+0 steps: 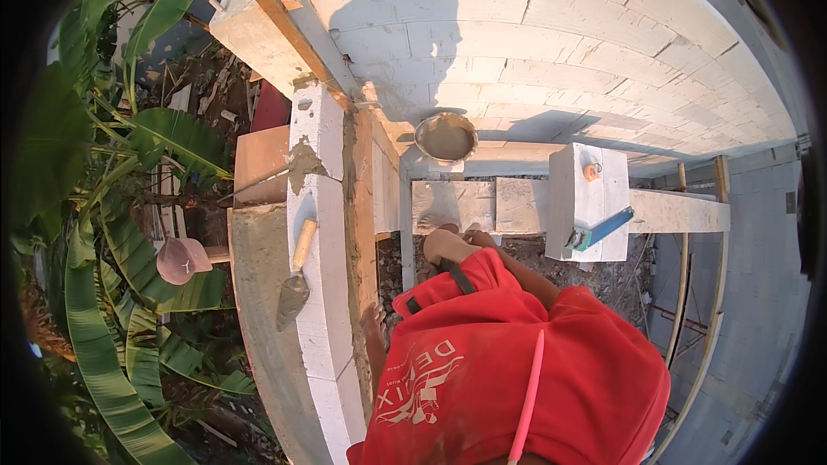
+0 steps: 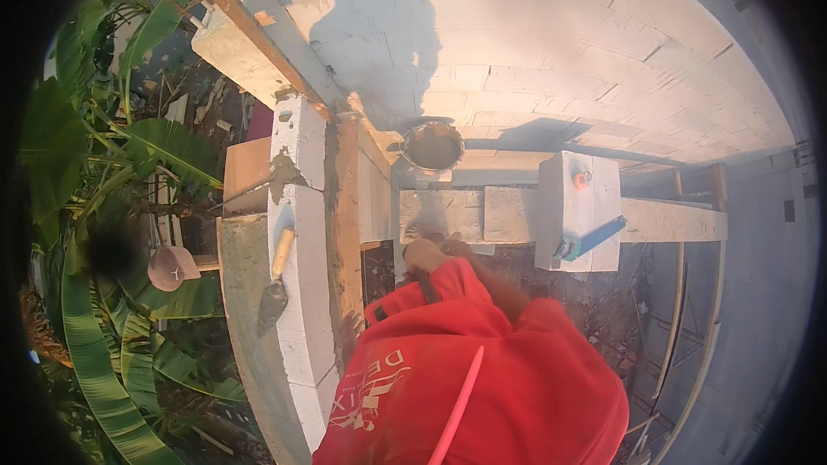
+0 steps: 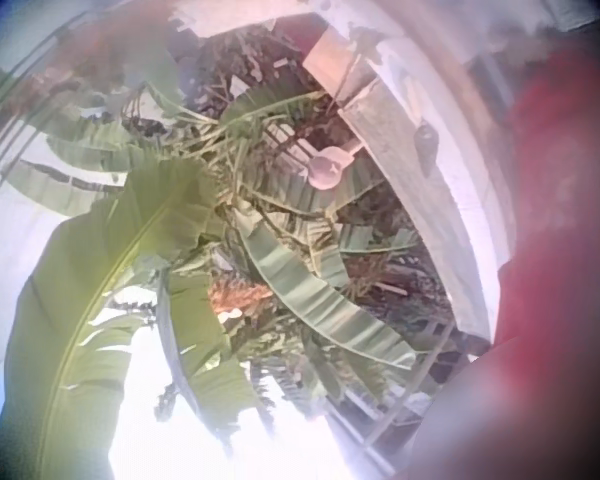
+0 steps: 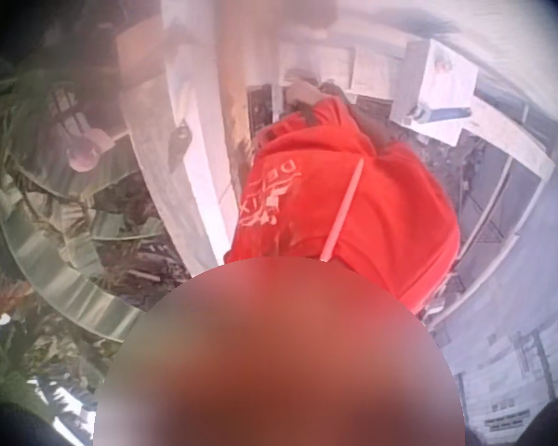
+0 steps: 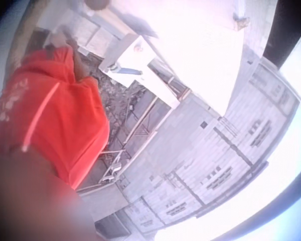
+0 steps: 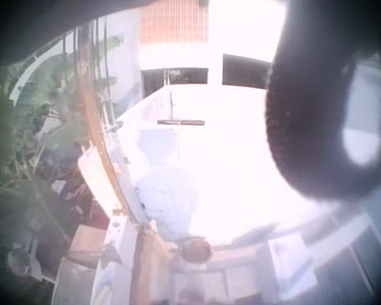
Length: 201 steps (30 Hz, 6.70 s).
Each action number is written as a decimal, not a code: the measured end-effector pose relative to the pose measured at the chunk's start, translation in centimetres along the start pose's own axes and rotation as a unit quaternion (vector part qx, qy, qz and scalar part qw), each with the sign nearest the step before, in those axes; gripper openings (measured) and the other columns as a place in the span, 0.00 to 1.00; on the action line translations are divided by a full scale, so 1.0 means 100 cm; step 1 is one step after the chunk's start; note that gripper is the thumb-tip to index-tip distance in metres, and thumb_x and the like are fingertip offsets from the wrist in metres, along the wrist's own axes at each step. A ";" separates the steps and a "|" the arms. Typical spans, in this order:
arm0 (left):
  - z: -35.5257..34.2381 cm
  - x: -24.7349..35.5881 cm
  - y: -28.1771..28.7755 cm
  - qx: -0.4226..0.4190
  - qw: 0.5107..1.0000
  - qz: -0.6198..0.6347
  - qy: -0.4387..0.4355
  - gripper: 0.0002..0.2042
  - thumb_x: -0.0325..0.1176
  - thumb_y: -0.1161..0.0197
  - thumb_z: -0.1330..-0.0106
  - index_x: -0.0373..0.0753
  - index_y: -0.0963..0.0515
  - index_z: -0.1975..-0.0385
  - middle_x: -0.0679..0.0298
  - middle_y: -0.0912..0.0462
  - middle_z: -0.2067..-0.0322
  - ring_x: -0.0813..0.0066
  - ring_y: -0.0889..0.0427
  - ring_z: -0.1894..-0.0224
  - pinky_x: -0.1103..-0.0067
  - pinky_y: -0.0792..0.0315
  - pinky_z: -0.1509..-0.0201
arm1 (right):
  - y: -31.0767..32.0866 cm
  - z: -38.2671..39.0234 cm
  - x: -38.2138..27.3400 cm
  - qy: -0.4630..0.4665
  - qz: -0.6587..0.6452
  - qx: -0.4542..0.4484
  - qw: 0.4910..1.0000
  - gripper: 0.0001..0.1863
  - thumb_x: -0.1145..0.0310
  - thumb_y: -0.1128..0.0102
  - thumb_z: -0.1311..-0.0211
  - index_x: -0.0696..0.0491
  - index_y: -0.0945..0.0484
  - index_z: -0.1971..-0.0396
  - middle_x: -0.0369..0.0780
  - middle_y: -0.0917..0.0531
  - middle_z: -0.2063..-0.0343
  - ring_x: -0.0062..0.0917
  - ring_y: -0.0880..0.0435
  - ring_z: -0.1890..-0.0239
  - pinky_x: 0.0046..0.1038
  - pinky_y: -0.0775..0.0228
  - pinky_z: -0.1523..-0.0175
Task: The person scoops mortar from a bucket with a trowel and applies it to the joints between white foam blocks on a scaffold. The person repeatedly smooths the mortar along the seams and edges of the blocks.
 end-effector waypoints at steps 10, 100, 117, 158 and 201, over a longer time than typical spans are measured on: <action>0.061 -0.107 0.018 0.037 0.994 0.010 0.102 0.24 0.50 0.42 0.29 0.38 0.22 0.43 0.59 0.14 0.52 0.61 0.18 0.48 0.64 0.29 0.43 | 0.047 -0.022 0.010 0.001 0.011 -0.094 0.996 0.20 0.53 0.38 0.41 0.56 0.13 0.63 0.45 0.10 0.67 0.36 0.09 0.65 0.36 0.18 0.54; 0.256 0.243 -0.083 0.193 0.866 0.441 -0.133 0.29 0.56 0.46 0.26 0.43 0.30 0.33 0.54 0.20 0.40 0.61 0.21 0.40 0.63 0.34 0.35 | 0.170 -0.282 -0.108 0.498 0.367 -0.152 0.771 0.15 0.66 0.41 0.38 0.46 0.15 0.52 0.51 0.13 0.63 0.39 0.11 0.64 0.37 0.17 0.61; 0.377 0.653 -0.147 -0.243 0.471 -0.043 -0.847 0.21 0.61 0.29 0.41 0.49 0.16 0.79 0.40 0.34 0.34 0.25 0.54 0.25 0.34 0.55 0.28 | 0.184 -0.204 0.051 0.277 0.198 -0.044 0.939 0.16 0.60 0.39 0.37 0.57 0.16 0.59 0.43 0.12 0.66 0.29 0.12 0.70 0.33 0.17 0.69; 0.381 0.659 -0.166 -0.195 0.753 0.095 -0.621 0.22 0.57 0.27 0.41 0.47 0.17 0.57 0.43 0.38 0.30 0.33 0.52 0.24 0.41 0.48 0.26 | 0.197 -0.204 -0.036 -0.016 -0.103 -0.180 0.978 0.15 0.59 0.39 0.33 0.57 0.15 0.64 0.38 0.16 0.75 0.24 0.16 0.72 0.28 0.23 0.64; -0.089 0.196 -0.181 -0.112 0.953 -0.274 0.064 0.22 0.36 0.34 0.33 0.34 0.22 0.41 0.60 0.16 0.46 0.68 0.19 0.43 0.73 0.27 0.40 | 0.116 0.071 0.058 0.045 -0.211 -0.117 0.969 0.33 0.45 0.42 0.36 0.53 0.24 0.39 0.54 0.20 0.43 0.41 0.21 0.39 0.45 0.23 0.43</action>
Point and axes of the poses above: each hand's wrist, its own z-axis away from the middle knuckle, its own y-axis out of the back of the hand, x = y × z, the point moved 8 cm from there along -z, towards the middle knuckle
